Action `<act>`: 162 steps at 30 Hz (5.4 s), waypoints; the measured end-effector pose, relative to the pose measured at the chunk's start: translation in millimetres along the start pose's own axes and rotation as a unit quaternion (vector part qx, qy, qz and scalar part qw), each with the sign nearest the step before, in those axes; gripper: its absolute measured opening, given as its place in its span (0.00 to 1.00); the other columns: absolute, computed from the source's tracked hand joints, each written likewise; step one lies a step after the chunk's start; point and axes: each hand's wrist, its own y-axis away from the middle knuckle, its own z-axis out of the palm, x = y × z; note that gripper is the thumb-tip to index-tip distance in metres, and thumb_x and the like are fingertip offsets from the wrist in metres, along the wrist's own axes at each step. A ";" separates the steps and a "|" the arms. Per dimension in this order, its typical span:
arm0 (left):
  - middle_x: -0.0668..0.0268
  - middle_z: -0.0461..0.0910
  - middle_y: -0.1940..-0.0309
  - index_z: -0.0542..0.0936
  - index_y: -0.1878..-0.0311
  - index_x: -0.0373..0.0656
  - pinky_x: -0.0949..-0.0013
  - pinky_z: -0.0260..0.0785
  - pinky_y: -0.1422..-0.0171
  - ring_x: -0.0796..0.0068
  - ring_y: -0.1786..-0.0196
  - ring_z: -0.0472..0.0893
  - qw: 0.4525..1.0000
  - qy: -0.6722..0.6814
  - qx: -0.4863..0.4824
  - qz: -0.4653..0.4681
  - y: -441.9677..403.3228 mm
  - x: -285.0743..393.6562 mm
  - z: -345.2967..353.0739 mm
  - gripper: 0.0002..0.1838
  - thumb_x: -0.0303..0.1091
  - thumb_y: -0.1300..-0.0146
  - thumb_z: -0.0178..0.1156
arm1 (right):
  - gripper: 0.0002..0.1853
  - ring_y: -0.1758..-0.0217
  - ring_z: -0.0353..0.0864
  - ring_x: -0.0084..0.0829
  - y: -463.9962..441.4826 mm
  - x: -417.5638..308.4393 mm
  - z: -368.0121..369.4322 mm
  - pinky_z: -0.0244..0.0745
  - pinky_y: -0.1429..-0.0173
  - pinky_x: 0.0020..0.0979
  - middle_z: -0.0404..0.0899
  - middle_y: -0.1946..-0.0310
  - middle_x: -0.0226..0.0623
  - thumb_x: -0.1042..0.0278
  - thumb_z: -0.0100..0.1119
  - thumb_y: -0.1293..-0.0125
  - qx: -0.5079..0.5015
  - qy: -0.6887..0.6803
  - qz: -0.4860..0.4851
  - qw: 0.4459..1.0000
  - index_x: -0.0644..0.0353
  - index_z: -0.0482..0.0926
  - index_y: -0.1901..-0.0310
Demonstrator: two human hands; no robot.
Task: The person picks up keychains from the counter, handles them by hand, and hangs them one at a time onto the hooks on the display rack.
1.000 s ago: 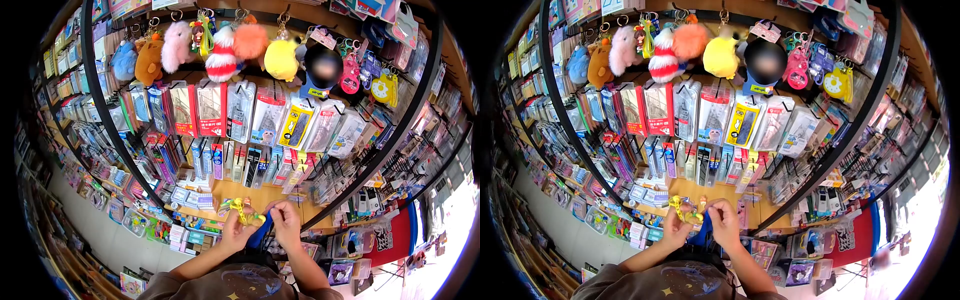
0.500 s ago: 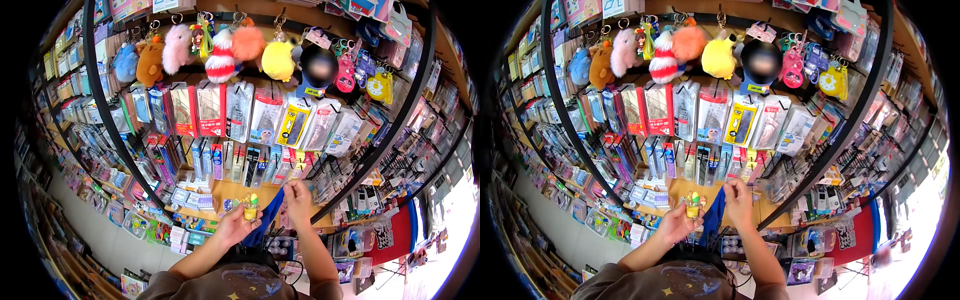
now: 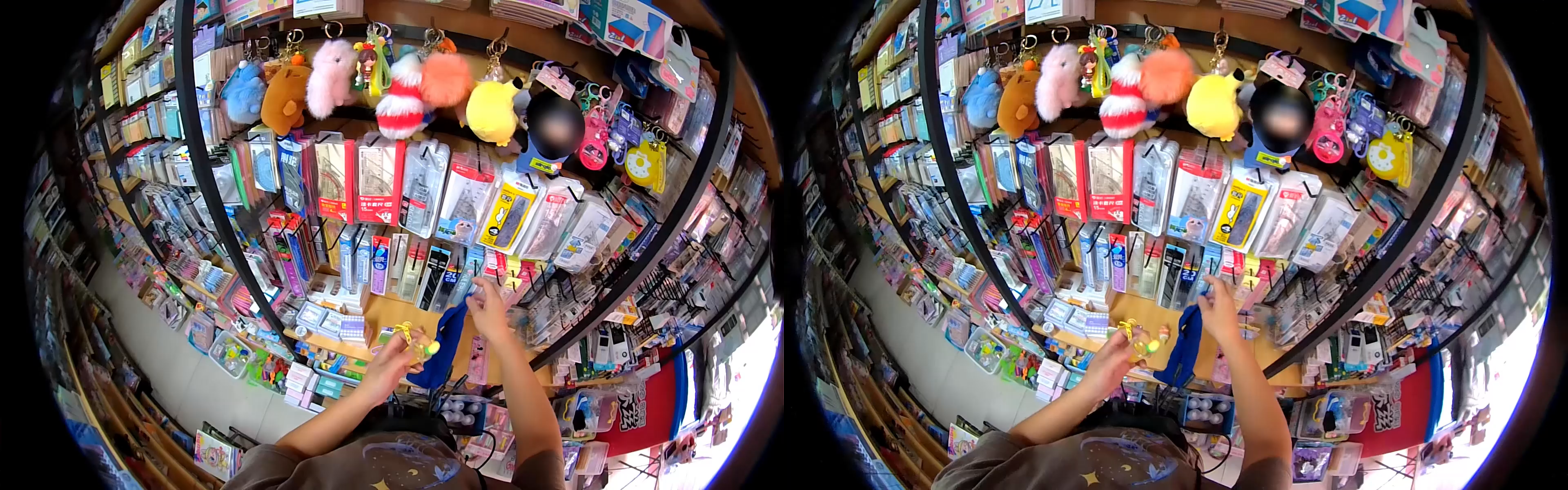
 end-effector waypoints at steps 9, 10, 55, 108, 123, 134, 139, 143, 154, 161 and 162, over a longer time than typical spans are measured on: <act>0.51 0.69 0.55 0.68 0.49 0.36 0.60 0.59 0.43 0.51 0.48 0.68 0.822 -0.514 -0.080 0.231 7.5 6.0 15.8 0.17 0.28 0.42 0.53 | 0.13 0.60 0.75 0.23 26.4 -59.0 -12.7 0.71 0.56 0.23 0.71 0.55 0.32 0.77 0.57 0.43 -0.256 -0.127 0.055 0.957 0.60 0.72 0.55; 0.51 0.69 0.55 0.68 0.49 0.36 0.60 0.59 0.44 0.50 0.48 0.68 0.818 -0.522 -0.092 0.226 7.4 3.7 17.1 0.18 0.28 0.43 0.53 | 0.13 0.60 0.75 0.22 31.7 -71.7 -15.0 0.70 0.56 0.23 0.71 0.56 0.31 0.76 0.58 0.43 -0.309 -0.174 0.084 0.931 0.60 0.73 0.55; 0.58 0.76 0.63 0.70 0.52 0.36 0.67 0.69 0.55 0.68 0.62 0.76 0.995 0.075 -0.001 -0.059 32.9 -12.5 -23.4 0.14 0.34 0.38 0.49 | 0.03 0.74 0.75 0.24 -145.2 -223.9 -222.9 0.71 0.71 0.23 0.76 0.76 0.34 0.77 0.57 0.52 0.113 -0.287 0.041 0.950 0.63 0.74 0.74; 0.62 0.75 0.66 0.71 0.53 0.37 0.72 0.68 0.58 0.71 0.62 0.76 0.993 0.052 0.099 -0.043 46.7 -21.2 -49.8 0.14 0.34 0.40 0.54 | 0.10 0.62 0.76 0.24 -215.1 -170.7 -248.8 0.72 0.61 0.25 0.75 0.62 0.31 0.67 0.55 0.40 0.105 -0.269 -0.056 0.956 0.58 0.73 0.57; 0.60 0.77 0.65 0.72 0.57 0.39 0.67 0.68 0.58 0.70 0.64 0.77 0.988 0.049 0.128 -0.068 43.0 -25.2 -60.1 0.09 0.30 0.39 0.50 | 0.20 0.49 0.70 0.26 -201.6 -153.1 -235.1 0.65 0.47 0.32 0.72 0.53 0.31 0.53 0.51 0.37 0.179 -0.288 -0.066 0.938 0.57 0.70 0.48; 0.61 0.76 0.65 0.72 0.55 0.39 0.69 0.69 0.58 0.71 0.63 0.76 0.991 0.038 0.113 -0.058 43.4 -21.8 -52.1 0.12 0.33 0.40 0.53 | 0.15 0.49 0.74 0.35 -229.6 -187.0 -246.7 0.65 0.44 0.29 0.75 0.52 0.43 0.66 0.51 0.39 0.214 0.140 -0.249 0.934 0.63 0.75 0.53; 0.62 0.76 0.65 0.71 0.53 0.38 0.69 0.70 0.58 0.70 0.64 0.76 0.993 0.042 0.104 -0.038 44.8 -25.7 -61.0 0.14 0.33 0.41 0.54 | 0.15 0.45 0.71 0.43 -249.1 -180.4 -247.2 0.63 0.42 0.31 0.73 0.49 0.47 0.67 0.50 0.40 0.227 0.209 -0.279 0.909 0.63 0.75 0.52; 0.61 0.76 0.66 0.71 0.54 0.37 0.69 0.70 0.59 0.70 0.65 0.76 0.992 0.059 0.109 -0.024 46.7 -29.8 -69.3 0.13 0.32 0.41 0.54 | 0.16 0.42 0.69 0.45 -239.1 -183.0 -235.9 0.62 0.40 0.33 0.71 0.47 0.49 0.68 0.49 0.39 0.258 0.223 -0.294 0.893 0.63 0.74 0.51; 0.62 0.77 0.67 0.73 0.58 0.40 0.68 0.67 0.61 0.70 0.65 0.76 0.986 0.060 0.144 -0.057 44.3 -32.8 -72.5 0.10 0.33 0.40 0.53 | 0.19 0.39 0.63 0.50 -240.1 -185.5 -230.5 0.58 0.37 0.36 0.64 0.43 0.57 0.63 0.50 0.40 0.206 0.287 -0.280 0.893 0.61 0.74 0.49; 0.63 0.76 0.66 0.72 0.57 0.39 0.72 0.67 0.61 0.74 0.65 0.75 0.986 0.074 0.143 -0.045 45.4 -36.5 -88.1 0.10 0.33 0.38 0.52 | 0.10 0.59 0.73 0.27 -131.5 -206.3 -184.2 0.65 0.54 0.25 0.76 0.64 0.37 0.69 0.49 0.36 0.241 0.232 -0.378 0.863 0.66 0.77 0.62; 0.63 0.76 0.66 0.72 0.57 0.39 0.73 0.67 0.61 0.74 0.65 0.75 0.982 0.066 0.170 -0.059 46.7 -39.4 -93.9 0.09 0.33 0.37 0.51 | 0.11 0.70 0.69 0.23 -106.8 -198.4 -168.9 0.62 0.66 0.22 0.73 0.71 0.33 0.69 0.45 0.35 0.203 0.204 -0.315 0.904 0.66 0.76 0.68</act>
